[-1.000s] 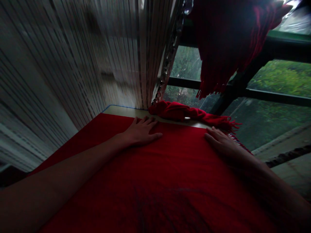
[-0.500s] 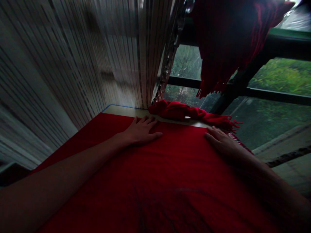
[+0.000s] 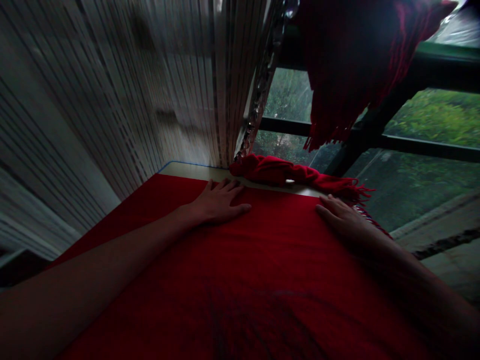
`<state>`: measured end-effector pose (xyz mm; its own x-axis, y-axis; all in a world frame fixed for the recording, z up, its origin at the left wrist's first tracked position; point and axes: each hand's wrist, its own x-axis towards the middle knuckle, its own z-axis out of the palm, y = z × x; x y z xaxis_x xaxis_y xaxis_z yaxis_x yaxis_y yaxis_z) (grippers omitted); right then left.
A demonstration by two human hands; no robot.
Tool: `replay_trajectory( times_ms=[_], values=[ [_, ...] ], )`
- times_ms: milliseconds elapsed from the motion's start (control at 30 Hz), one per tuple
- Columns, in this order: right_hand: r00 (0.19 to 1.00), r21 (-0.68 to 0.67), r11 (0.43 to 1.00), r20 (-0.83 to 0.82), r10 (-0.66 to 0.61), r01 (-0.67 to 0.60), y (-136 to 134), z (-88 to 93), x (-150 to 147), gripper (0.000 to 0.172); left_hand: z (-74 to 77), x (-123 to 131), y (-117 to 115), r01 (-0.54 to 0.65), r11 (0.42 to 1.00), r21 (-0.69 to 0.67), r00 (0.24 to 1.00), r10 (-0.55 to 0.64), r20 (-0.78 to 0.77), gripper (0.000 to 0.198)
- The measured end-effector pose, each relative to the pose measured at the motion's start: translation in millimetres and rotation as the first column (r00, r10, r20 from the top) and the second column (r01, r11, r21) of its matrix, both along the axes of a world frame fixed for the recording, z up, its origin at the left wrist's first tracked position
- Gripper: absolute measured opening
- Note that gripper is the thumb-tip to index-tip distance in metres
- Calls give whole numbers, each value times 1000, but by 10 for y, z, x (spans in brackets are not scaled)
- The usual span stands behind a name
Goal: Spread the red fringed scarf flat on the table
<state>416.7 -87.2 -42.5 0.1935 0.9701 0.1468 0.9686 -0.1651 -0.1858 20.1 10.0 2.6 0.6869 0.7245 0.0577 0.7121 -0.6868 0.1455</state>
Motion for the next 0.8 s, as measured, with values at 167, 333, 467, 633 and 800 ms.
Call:
replay_trajectory(
  times_ms=[167,333,467,633,800],
  values=[
    [1000,32,999,-4,-4,4,12,-36,38,74,-4,-4,4,4,1000,8,1000,-4,7,93],
    [1000,19,1000,1,2,-2,15,-23,29,75,5,-7,-4,4,1000,8,1000,-4,1,94],
    [1000,-1,1000,0,4,-4,13,6,-2,79,4,-2,-1,3,1000,11,1000,-3,-2,94],
    [1000,19,1000,-7,-5,5,15,5,-1,76,-12,-4,8,10,1000,16,1000,-10,5,94],
    [1000,18,1000,-3,-15,15,17,-3,4,76,-5,-5,1,5,1000,4,1000,-5,6,94]
  ],
)
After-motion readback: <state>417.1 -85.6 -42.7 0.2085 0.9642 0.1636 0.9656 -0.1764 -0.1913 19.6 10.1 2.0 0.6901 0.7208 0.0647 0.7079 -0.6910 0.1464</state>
